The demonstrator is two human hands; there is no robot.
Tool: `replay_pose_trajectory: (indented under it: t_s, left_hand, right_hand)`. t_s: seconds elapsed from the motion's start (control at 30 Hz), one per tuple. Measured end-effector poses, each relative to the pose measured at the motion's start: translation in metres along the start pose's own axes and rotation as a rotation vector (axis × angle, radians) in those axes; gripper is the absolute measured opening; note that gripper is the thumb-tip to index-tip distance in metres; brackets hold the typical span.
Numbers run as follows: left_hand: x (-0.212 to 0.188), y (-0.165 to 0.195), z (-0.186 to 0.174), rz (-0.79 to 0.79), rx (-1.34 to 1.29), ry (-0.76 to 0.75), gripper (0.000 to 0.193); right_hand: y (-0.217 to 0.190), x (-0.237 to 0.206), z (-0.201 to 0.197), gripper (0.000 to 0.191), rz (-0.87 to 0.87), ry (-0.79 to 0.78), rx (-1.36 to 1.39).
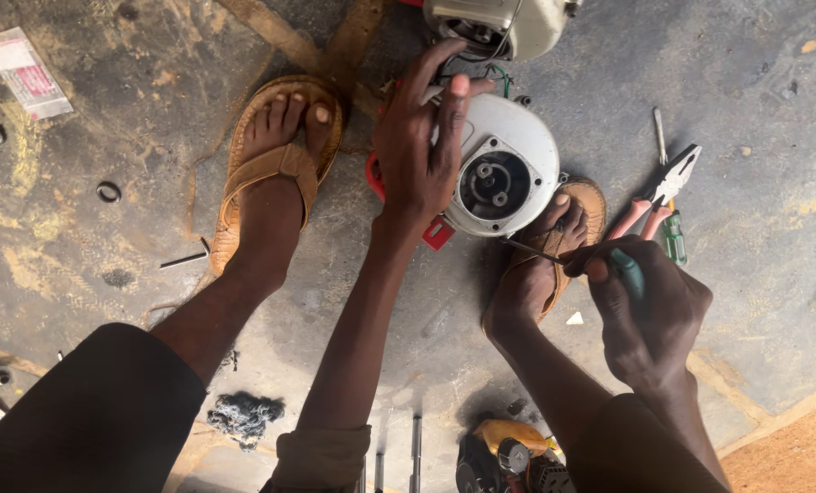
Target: The person is repairing a small engine, likely from a chainsaw or similar equipment. They use a screwdriver and pliers to remove and adjust components, including a circular part and wires. The person works on the floor, surrounded by tools and parts.
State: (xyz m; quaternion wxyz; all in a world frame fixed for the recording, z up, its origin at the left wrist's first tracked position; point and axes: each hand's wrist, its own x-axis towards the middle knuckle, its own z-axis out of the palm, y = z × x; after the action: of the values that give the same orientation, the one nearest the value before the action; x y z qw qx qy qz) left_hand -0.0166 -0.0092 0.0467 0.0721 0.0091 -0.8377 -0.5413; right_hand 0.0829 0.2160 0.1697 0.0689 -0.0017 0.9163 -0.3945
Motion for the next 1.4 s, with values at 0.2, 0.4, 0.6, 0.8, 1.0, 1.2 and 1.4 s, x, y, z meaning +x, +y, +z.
replay_pose_trajectory:
  t_s: [0.2, 0.4, 0.6, 0.8, 1.0, 1.2, 1.4]
  left_hand:
    - [0.000, -0.006, 0.005, 0.088, 0.105, 0.003, 0.064]
    - [0.005, -0.012, 0.016, 0.096, 0.300, -0.025, 0.056]
    - [0.005, -0.015, 0.016, 0.164, 0.350, -0.039, 0.046]
    - [0.009, -0.020, 0.017, 0.261, 0.308, -0.094, 0.032]
    - [0.009, -0.018, 0.012, 0.300, 0.288, -0.076, 0.031]
    - [0.009, -0.018, 0.010, 0.293, 0.290, -0.069, 0.039]
    - [0.006, -0.027, 0.020, 0.310, 0.301, -0.051, 0.043]
  right_hand:
    - [-0.020, 0.014, -0.004, 0.012, -0.156, -0.128, -0.112]
    - [-0.065, 0.033, -0.006, 0.016, -0.434, -0.380, -0.470]
    - [-0.093, 0.032, -0.003, 0.021, -0.395, -0.401, -0.753]
    - [-0.085, 0.034, 0.010, 0.026, -0.492, -0.179, -0.709]
    - [-0.054, 0.041, 0.003, 0.012, -0.586, -0.287, -0.568]
    - [-0.057, 0.052, 0.001, 0.015, -0.659, -0.462, -0.510]
    - [-0.047, 0.053, -0.004, 0.017, -0.726, -0.529, -0.500]
